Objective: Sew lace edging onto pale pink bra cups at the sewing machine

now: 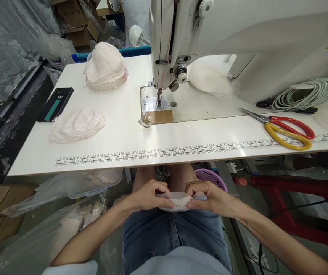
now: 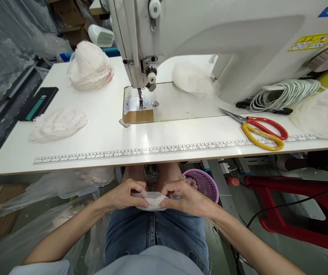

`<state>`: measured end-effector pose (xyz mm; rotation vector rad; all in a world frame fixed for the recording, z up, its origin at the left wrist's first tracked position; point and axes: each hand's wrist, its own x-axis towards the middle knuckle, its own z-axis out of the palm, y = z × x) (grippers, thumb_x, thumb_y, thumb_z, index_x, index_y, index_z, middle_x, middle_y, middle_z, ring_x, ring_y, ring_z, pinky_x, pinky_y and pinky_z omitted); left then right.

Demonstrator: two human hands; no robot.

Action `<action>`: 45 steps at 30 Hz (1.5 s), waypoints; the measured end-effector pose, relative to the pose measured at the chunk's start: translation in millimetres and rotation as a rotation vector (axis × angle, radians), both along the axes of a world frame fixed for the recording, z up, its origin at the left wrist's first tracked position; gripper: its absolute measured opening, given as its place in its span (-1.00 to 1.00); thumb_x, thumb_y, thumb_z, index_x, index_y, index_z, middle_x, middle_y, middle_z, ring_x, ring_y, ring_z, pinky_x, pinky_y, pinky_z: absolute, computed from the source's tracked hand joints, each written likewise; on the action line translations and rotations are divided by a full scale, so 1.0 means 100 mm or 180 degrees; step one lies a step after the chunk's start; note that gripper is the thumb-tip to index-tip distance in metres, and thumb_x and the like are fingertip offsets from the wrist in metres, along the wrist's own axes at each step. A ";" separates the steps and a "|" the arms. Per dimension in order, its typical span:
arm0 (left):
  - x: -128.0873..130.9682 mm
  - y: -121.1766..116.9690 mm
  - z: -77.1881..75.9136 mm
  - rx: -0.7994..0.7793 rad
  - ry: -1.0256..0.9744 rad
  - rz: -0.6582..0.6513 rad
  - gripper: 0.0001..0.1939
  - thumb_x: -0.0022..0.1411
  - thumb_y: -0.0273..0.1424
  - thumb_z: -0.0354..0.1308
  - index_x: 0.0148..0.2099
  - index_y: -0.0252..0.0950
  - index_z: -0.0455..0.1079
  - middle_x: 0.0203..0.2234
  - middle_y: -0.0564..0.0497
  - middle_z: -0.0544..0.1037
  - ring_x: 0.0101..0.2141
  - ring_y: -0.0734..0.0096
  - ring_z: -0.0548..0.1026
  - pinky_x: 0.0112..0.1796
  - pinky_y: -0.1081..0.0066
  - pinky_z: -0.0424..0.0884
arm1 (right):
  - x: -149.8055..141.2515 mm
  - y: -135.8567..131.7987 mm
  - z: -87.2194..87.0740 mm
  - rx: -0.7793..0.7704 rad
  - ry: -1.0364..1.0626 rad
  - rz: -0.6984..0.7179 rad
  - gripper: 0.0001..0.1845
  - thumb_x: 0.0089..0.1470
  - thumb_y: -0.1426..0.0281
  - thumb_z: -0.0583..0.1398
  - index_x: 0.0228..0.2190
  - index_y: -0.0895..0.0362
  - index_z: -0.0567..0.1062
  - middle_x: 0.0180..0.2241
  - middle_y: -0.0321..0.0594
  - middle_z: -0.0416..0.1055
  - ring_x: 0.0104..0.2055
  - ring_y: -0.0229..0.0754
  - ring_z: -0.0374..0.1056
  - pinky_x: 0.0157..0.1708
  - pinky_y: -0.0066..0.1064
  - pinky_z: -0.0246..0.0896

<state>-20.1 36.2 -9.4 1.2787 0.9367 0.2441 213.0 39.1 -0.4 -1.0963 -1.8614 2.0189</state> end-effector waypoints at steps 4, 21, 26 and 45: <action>-0.01 -0.01 -0.01 0.0139 -0.0055 0.0088 -0.79 -0.06 -0.28 0.32 -0.43 -0.35 0.53 -0.57 0.12 0.30 -0.51 0.59 0.23 -0.50 0.53 0.07 | -0.02 0.00 0.01 0.0108 -0.0130 -0.0117 -0.66 0.00 0.10 0.21 -0.45 0.15 0.47 -0.48 -0.29 0.31 -0.44 -0.27 0.19 -0.47 -0.47 0.07; -0.70 -0.11 0.38 -0.0469 -0.1677 0.0859 -0.63 -0.31 -0.33 0.46 -0.39 -0.41 0.53 -0.53 0.00 0.50 -0.45 0.42 0.40 -0.33 0.42 0.35 | -0.98 0.67 1.04 0.0678 0.0635 0.0111 -0.69 0.13 0.15 0.12 -0.40 0.16 0.43 -0.51 -0.27 0.31 -0.49 -0.31 0.20 -0.53 -0.50 0.08; -1.03 -0.06 0.55 -0.0021 -0.1982 0.1867 -0.63 -0.17 -0.27 0.40 -0.28 -0.34 0.51 -0.47 -0.01 0.54 -0.39 0.37 0.46 -0.29 0.42 0.39 | -1.53 1.27 1.16 0.0770 0.1080 -0.0413 -0.69 0.05 0.14 0.20 -0.45 0.14 0.38 -0.52 -0.34 0.27 -0.53 -0.35 0.20 -0.57 -0.53 0.08; -1.89 3.40 0.94 0.2817 0.1735 0.2671 -0.53 0.22 -0.27 -0.01 0.19 -0.09 0.19 0.27 -0.07 0.01 0.22 -0.07 -0.02 0.12 -0.12 -0.07 | -2.79 3.98 0.89 0.2570 -0.0372 -0.2797 -0.67 0.17 0.31 0.12 -0.04 0.17 0.34 -0.04 -0.12 0.31 -0.10 -0.11 0.32 -0.14 -0.15 0.30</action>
